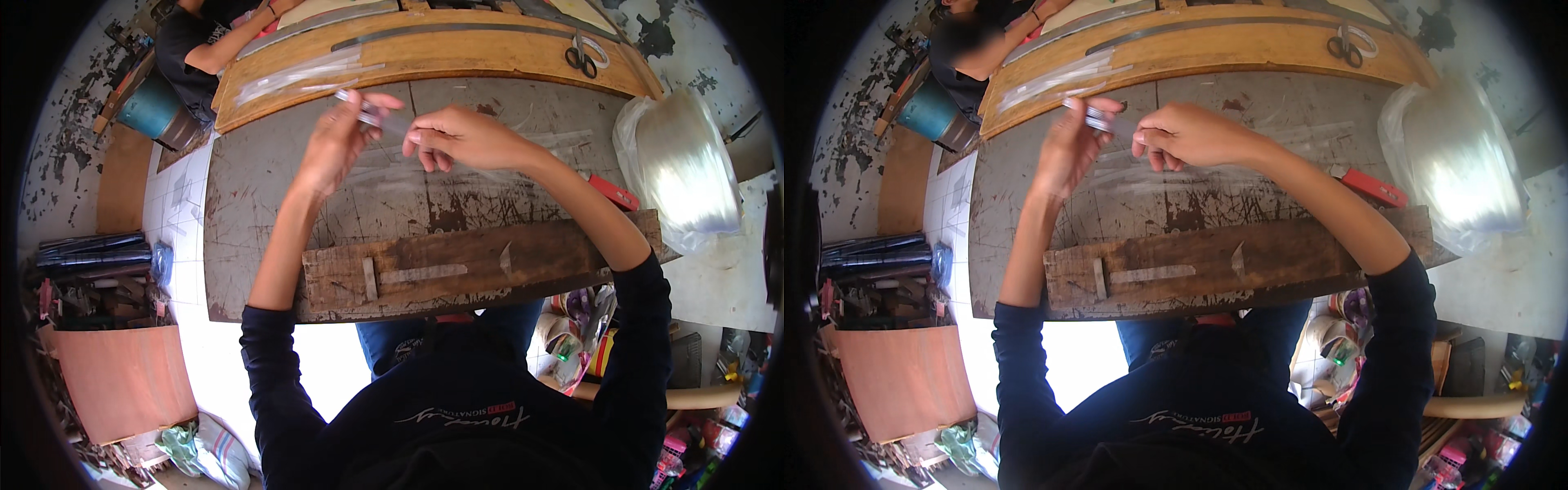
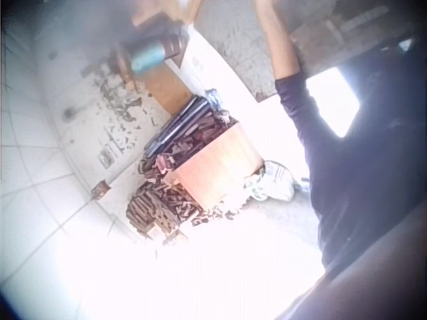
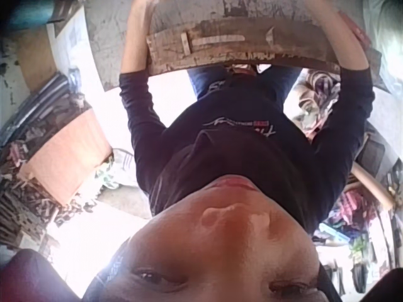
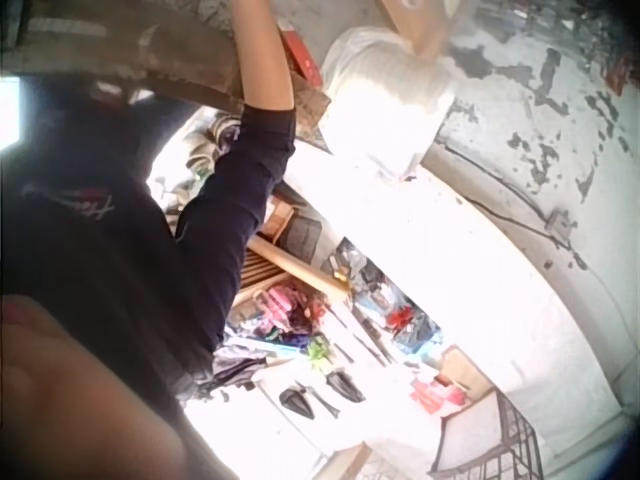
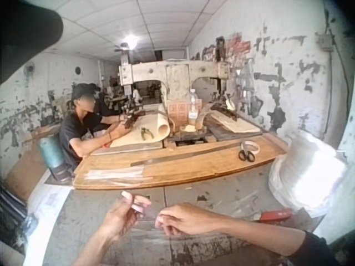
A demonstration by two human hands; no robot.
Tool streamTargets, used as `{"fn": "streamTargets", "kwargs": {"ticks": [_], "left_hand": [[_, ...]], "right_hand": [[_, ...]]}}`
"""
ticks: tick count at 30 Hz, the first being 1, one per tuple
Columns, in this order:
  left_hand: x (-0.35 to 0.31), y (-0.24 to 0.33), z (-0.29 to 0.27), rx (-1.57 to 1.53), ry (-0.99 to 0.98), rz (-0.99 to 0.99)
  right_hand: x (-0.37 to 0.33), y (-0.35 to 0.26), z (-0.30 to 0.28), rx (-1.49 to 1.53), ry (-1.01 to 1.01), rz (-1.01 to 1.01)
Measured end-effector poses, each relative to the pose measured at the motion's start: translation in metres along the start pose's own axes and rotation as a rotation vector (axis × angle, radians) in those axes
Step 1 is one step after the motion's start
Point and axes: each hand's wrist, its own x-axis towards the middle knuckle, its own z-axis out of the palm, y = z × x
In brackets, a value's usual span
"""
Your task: The person organizes a bundle of plastic tubing by hand, aligns a single tube against a wooden guide, and cuts the tube using a utility knife.
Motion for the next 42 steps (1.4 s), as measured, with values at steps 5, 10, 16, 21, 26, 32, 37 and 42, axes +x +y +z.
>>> {"fn": "streamTargets", "kwargs": {"ticks": [5, 10, 16, 21, 26, 32, 37, 42], "left_hand": [[-0.003, 0.053, -0.039, -0.548, 0.245, 0.436], [-0.026, 0.098, -0.12, -0.812, -0.005, 0.607], [-0.022, 0.087, -0.098, -0.617, 0.043, 0.588], [-0.009, 0.062, -0.058, -0.567, 0.101, 0.405], [0.006, 0.031, -0.02, -0.22, 0.24, 0.181], [0.006, 0.015, 0.0, 0.226, 0.023, -0.079], [0.008, 0.005, 0.003, 0.253, -0.015, 0.005], [0.009, 0.003, 0.01, 0.25, -0.094, 0.018]], "right_hand": [[0.003, 0.026, -0.006, -0.125, -0.024, -0.051], [0.005, 0.047, 0.011, -0.606, 0.261, -0.313], [0.005, 0.034, 0.012, -0.421, 0.088, -0.003], [0.006, 0.029, 0.001, -0.27, 0.155, -0.054], [0.005, 0.035, -0.012, -0.17, 0.251, -0.126], [0.002, 0.017, -0.013, 0.227, 0.236, -0.152], [0.0, 0.008, -0.009, 0.312, 0.263, -0.147], [-0.002, 0.0, -0.002, 0.326, 0.27, -0.101]]}}
